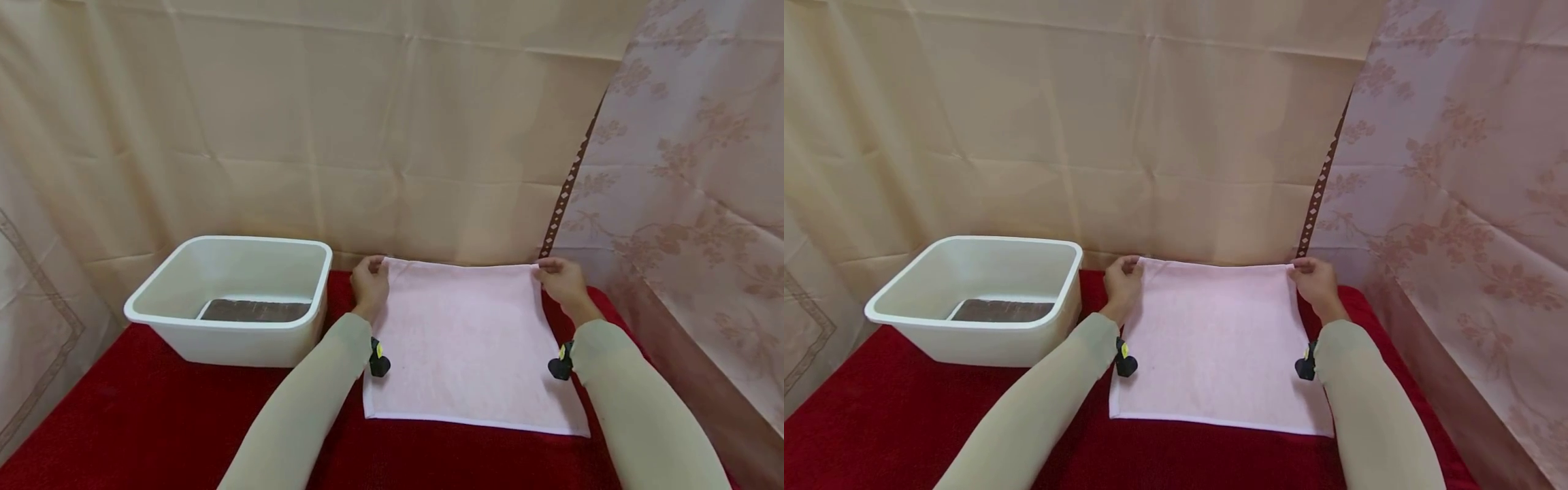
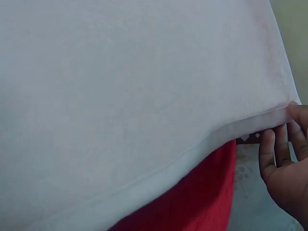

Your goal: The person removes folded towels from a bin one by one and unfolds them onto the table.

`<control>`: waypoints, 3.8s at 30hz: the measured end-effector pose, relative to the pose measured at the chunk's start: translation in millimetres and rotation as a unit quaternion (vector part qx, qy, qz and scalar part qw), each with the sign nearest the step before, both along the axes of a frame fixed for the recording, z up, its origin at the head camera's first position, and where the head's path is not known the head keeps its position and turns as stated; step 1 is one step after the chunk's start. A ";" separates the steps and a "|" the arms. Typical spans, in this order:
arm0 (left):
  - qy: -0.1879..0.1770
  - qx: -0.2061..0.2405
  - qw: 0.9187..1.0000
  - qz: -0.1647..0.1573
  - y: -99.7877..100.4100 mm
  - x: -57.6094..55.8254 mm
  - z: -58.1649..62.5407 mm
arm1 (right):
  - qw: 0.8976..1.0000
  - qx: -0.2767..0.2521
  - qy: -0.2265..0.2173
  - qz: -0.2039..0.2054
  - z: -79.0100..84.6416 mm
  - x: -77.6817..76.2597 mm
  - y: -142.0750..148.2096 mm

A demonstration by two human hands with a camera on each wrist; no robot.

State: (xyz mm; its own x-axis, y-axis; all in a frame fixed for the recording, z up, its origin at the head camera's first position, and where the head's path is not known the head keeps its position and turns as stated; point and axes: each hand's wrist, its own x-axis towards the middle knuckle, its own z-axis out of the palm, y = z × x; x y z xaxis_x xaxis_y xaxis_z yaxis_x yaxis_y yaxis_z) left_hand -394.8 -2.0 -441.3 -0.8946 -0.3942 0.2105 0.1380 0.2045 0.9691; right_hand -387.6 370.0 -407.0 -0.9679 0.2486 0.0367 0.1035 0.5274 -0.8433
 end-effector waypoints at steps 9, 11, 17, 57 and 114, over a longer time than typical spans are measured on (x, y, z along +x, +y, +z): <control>-0.031 -0.004 0.999 -0.002 0.2 -5.9 -7.2 | 1.000 -0.010 -0.005 -0.007 -6.2 -12.2 -2.7; -0.036 -0.008 0.999 -0.004 0.2 -6.6 -8.7 | 1.000 -0.011 -0.013 -0.008 -9.2 -15.2 -2.6; -0.066 -0.030 0.997 -0.001 0.8 -7.5 -9.3 | 0.999 -0.014 -0.041 -0.012 -17.0 -24.1 -4.6; -0.076 -0.108 0.991 0.000 0.0 3.8 14.1 | 0.998 0.023 -0.062 0.018 8.7 -1.0 -0.4; 0.094 -0.141 0.972 -0.163 -71.5 47.3 153.1 | 0.923 0.163 0.131 0.322 141.3 -23.9 -192.2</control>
State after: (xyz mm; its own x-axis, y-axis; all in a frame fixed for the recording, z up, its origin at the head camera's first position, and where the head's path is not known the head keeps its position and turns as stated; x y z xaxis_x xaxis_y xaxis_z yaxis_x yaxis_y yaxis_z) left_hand -347.5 -73.6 -288.2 -0.8977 0.0016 0.4406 0.4092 0.3742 0.8322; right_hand -411.5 177.8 -265.7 -0.8588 -0.4406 0.2613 -0.5045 0.6386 -0.5811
